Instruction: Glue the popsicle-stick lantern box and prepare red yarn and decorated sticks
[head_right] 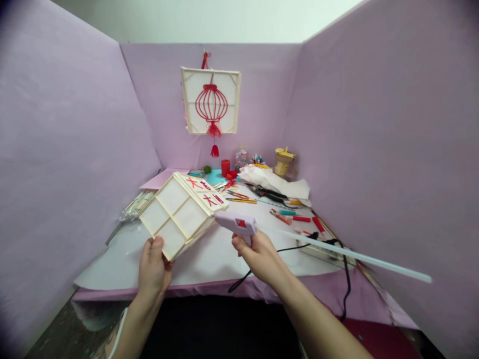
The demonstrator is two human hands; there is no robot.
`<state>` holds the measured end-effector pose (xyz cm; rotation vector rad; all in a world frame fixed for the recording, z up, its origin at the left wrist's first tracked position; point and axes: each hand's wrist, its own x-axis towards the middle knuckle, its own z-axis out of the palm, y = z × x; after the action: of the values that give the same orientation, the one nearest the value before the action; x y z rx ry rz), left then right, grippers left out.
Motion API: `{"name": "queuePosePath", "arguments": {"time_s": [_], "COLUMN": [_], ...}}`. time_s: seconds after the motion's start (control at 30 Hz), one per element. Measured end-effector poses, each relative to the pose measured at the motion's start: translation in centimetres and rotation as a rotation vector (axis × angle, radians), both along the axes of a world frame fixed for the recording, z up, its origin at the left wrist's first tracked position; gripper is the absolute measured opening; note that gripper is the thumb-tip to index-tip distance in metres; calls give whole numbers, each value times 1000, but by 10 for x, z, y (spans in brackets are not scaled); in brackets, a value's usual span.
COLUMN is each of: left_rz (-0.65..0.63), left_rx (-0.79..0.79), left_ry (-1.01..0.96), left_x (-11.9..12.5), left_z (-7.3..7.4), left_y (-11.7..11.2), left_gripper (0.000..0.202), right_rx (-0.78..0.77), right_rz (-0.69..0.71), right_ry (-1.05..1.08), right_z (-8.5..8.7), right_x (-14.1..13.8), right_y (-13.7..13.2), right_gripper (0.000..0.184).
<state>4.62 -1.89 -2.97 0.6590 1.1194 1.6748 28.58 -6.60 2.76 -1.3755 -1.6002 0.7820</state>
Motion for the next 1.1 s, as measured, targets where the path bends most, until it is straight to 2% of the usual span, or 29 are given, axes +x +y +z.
{"name": "queuePosePath", "arguments": {"time_s": [0.53, 0.77, 0.9, 1.0, 1.1], "left_rz": [-16, -17, -7, -9, -21], "left_rx": [3, -2, -3, -3, -14], "left_ry": [-3, -20, -17, -18, -30], "left_x": [0, 0, 0, 0, 1], "left_z": [2, 1, 1, 1, 2], "left_y": [-2, -2, -2, -2, -3], "left_gripper": [43, 44, 46, 46, 48], "right_rx": [-23, -65, -106, -147, -162], "right_rz": [18, 90, 160, 216, 213], "right_ry": [-2, 36, 140, 301, 457], "right_z": [2, -1, -6, -12, -14], "right_x": [3, -2, 2, 6, 7], "right_y": [-4, -6, -6, -4, 0], "right_gripper": [27, 31, 41, 49, 50]}}
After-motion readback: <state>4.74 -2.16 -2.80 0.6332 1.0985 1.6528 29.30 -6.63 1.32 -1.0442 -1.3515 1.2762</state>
